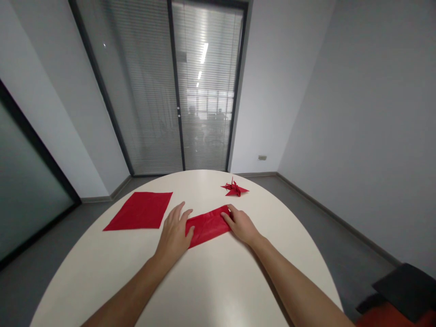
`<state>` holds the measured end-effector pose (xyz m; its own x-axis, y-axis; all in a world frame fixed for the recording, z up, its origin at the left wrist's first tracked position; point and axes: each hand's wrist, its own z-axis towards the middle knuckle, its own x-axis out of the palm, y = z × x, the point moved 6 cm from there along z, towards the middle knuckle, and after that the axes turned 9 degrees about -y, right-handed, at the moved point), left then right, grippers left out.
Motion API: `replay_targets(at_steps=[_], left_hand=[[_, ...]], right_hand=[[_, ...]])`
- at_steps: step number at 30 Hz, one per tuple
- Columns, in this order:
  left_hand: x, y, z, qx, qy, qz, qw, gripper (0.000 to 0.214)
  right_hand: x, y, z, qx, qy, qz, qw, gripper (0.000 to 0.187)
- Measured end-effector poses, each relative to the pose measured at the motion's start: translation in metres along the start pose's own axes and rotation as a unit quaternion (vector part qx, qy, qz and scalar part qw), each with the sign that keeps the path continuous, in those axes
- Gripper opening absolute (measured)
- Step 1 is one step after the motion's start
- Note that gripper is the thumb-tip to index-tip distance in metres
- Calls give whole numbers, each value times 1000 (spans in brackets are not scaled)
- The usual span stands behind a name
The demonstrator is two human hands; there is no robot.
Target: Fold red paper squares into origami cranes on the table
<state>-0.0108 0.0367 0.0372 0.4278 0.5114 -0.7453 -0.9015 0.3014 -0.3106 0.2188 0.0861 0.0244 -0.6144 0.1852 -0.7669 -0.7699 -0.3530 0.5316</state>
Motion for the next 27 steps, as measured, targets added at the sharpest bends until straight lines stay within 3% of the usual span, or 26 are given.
replay_targets(at_steps=[2, 4, 6, 10, 14, 17, 20, 23, 27], left_hand=[[2, -9, -2, 39, 3, -8, 999, 45], [11, -16, -7, 60, 56, -45, 996, 46], [21, -22, -12, 64, 116, -70, 989, 47], [33, -25, -22, 52, 178, -57, 981, 54], [37, -23, -25, 58, 203, -35, 977, 55], [40, -22, -26, 68, 217, -12, 974, 57], [43, -22, -26, 78, 220, 12, 972, 59], [45, -23, -28, 86, 213, 40, 972, 58], [47, -18, -29, 75, 203, 86, 972, 57]], right_hand=[[2, 1, 0, 4, -5, 1, 1000, 32], [3, 0, 0, 11, -10, 2, 1000, 37], [5, -2, 0, 19, -15, -2, 1000, 41], [3, -4, 2, 31, -42, -15, 999, 51], [-9, 21, -1, -67, -107, -38, 991, 49], [-1, 46, -12, -122, -51, -21, 991, 45], [19, 65, -28, -170, 63, -3, 983, 54], [37, 66, -38, -159, 154, -33, 975, 61], [40, 58, -38, -114, 181, -66, 975, 68]])
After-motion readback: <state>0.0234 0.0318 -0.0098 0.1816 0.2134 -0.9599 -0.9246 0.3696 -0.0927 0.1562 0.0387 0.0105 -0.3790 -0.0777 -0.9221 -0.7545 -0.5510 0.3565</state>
